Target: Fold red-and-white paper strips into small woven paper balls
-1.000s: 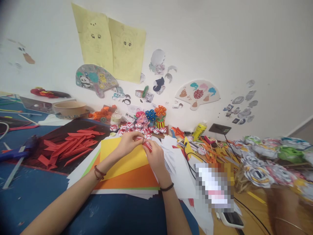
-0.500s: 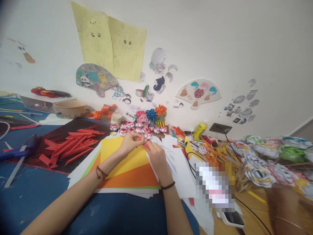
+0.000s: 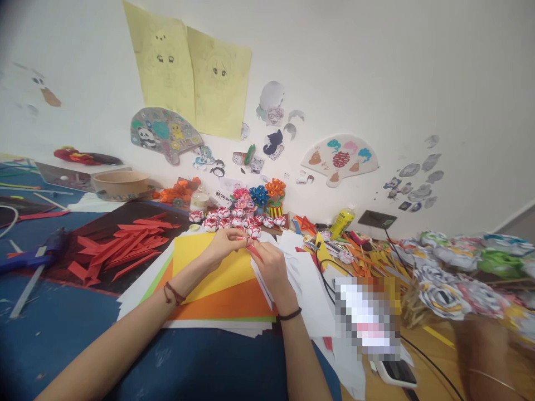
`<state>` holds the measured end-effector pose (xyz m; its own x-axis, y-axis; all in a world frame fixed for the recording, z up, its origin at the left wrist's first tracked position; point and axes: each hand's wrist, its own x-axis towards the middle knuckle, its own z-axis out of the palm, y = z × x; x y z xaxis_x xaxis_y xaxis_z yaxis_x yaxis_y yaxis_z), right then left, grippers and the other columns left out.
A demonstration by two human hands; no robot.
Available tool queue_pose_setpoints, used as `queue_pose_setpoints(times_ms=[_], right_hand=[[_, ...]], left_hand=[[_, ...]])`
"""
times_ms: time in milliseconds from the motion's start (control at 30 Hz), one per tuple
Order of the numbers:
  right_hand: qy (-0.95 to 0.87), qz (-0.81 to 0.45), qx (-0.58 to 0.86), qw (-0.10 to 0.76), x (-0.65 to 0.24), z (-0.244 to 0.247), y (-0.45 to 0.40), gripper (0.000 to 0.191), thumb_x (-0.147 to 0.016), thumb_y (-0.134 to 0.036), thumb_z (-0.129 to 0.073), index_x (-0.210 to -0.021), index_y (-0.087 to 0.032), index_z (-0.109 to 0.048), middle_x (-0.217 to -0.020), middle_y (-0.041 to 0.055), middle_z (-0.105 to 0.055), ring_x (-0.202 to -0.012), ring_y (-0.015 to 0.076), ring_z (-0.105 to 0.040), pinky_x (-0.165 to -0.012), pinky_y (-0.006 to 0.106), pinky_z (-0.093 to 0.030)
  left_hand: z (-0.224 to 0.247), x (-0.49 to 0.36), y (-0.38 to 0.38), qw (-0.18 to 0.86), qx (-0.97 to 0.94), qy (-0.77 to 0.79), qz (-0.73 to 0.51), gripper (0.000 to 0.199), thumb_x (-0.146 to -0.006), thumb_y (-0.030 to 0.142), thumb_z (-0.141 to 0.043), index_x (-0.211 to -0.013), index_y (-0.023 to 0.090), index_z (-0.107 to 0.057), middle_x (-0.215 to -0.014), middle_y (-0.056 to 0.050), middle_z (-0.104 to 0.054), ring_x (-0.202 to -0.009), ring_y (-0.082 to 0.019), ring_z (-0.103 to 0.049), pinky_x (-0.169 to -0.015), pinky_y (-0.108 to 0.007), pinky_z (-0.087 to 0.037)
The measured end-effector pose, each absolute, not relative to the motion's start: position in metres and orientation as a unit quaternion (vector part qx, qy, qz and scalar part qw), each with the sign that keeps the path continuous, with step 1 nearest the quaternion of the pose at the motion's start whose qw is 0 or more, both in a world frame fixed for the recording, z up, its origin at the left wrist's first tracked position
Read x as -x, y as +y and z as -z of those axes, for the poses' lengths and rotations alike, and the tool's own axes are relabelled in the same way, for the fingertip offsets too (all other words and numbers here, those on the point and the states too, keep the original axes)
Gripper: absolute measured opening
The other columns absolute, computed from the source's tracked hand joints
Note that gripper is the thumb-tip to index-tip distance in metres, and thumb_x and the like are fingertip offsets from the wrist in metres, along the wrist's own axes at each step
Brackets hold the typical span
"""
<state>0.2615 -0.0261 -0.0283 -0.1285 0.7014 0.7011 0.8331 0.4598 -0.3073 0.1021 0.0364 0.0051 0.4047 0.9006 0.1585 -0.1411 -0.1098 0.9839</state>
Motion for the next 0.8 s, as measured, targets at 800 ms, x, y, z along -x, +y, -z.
queue_pose_setpoints(times_ms=[800], right_hand=[[-0.588,-0.217,0.473,0.619,-0.255,0.001,-0.038,0.016,-0.080,-0.030,-0.071,-0.086,-0.016,-0.076,-0.062,0.0007,-0.067,-0.049,0.0132,-0.054,-0.049,0.026,-0.045]], left_hand=[[-0.010,-0.095,0.036,0.563,-0.659,0.195,-0.458,0.036,-0.064,0.035,-0.083,-0.088,0.014,-0.068,-0.083,-0.003,-0.066,-0.073,-0.013,-0.061,-0.068,-0.023,-0.048]])
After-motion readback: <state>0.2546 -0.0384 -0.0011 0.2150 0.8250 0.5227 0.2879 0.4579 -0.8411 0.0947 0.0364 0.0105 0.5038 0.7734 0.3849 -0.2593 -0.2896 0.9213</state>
